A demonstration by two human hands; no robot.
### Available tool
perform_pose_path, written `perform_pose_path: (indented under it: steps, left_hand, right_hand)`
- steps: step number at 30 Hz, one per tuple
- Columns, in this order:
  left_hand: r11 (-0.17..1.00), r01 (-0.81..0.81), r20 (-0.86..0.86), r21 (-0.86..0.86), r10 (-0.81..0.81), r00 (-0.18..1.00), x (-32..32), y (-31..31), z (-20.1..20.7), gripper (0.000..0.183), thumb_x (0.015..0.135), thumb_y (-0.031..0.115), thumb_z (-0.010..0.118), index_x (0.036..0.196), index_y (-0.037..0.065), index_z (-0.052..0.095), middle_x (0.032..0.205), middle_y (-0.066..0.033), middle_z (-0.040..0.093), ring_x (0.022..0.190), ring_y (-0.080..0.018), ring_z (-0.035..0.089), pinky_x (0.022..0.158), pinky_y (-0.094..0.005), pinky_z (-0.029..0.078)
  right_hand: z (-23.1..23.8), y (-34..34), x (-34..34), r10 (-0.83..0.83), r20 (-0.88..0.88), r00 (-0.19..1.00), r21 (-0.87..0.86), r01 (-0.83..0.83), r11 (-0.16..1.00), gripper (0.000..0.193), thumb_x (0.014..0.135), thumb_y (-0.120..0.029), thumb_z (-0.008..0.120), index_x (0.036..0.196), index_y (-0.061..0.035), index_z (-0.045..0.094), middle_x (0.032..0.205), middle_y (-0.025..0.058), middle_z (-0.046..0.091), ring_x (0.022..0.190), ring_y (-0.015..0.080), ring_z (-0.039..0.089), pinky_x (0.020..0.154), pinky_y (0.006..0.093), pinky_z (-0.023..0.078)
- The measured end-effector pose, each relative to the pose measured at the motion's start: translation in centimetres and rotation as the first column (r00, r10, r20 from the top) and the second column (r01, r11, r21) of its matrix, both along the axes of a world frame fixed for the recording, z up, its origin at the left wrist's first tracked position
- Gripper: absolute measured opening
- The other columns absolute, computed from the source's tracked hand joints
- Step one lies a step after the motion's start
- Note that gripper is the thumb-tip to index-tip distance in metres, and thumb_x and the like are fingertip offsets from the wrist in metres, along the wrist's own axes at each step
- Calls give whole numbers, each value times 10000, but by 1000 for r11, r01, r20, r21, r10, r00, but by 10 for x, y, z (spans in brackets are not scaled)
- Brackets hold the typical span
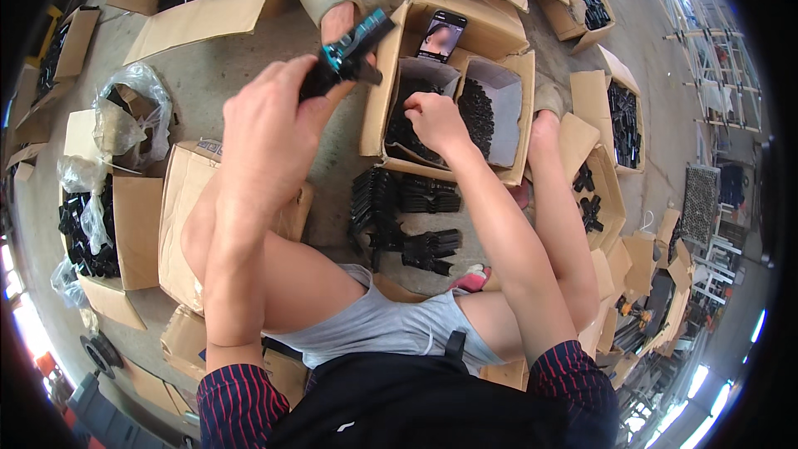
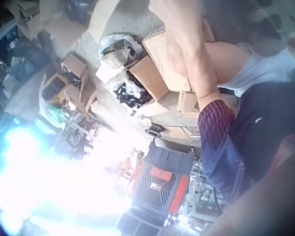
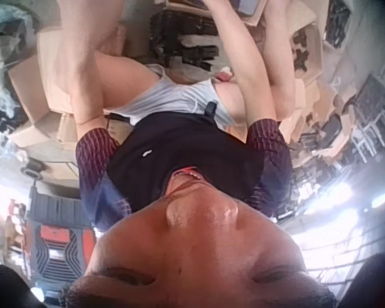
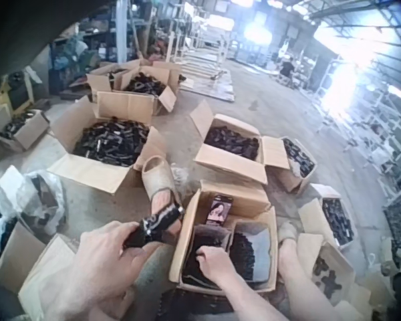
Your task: The person assembles black metal components by hand, joining two parts together and securing them by inserting a small screw into a pre-drilled hole.
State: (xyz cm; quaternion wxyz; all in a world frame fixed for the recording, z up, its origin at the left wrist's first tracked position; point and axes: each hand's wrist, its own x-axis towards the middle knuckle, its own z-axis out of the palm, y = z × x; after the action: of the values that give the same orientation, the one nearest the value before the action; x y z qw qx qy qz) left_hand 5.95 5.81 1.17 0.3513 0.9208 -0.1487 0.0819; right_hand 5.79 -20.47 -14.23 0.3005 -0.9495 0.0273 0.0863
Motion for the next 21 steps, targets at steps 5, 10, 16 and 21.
perform_pose_path:
  steps: [5, 10, 16, 21]
  left_hand:
    - [988, 78, -208, 137, -48, 977, -9, -3, -10, 381, 797, 47, 711, 1173, 19, 661, 1050, -193, 690, 966, -399, 661, 822, -455, 518]
    - [991, 79, -193, 106, -57, 979, -12, -8, -13, 390, 787, 40, 723, 1171, 13, 660, 1053, -189, 693, 953, -404, 661, 812, -458, 523]
    - [982, 128, -149, 141, -107, 983, -16, -11, -26, 299, 802, 30, 722, 1091, -16, 660, 934, -190, 675, 851, -366, 679, 752, -458, 533]
    - [970, 183, -197, 162, -150, 969, -22, -23, -28, 325, 809, 40, 719, 1125, -6, 658, 959, -172, 679, 891, -359, 672, 786, -449, 531]
  right_hand:
    - [-31, 8, 12, 25, -111, 993, -167, -43, 985, 199, 827, -73, 654, 1015, -22, 697, 1026, 251, 703, 1032, 444, 657, 899, 516, 528]
    - [-45, 6, 6, 58, 23, 998, -45, -57, 997, 192, 818, -57, 652, 1006, -17, 652, 990, 237, 707, 997, 462, 646, 894, 526, 517]
    - [2, 18, -19, -296, 28, 955, 221, 283, 933, 146, 857, -78, 667, 977, -7, 623, 866, 177, 698, 798, 305, 708, 748, 393, 553]
    - [32, -16, -62, -417, -414, 809, 838, 518, 172, 161, 984, -101, 607, 1132, -37, 619, 857, 24, 629, 722, 124, 613, 643, 247, 494]
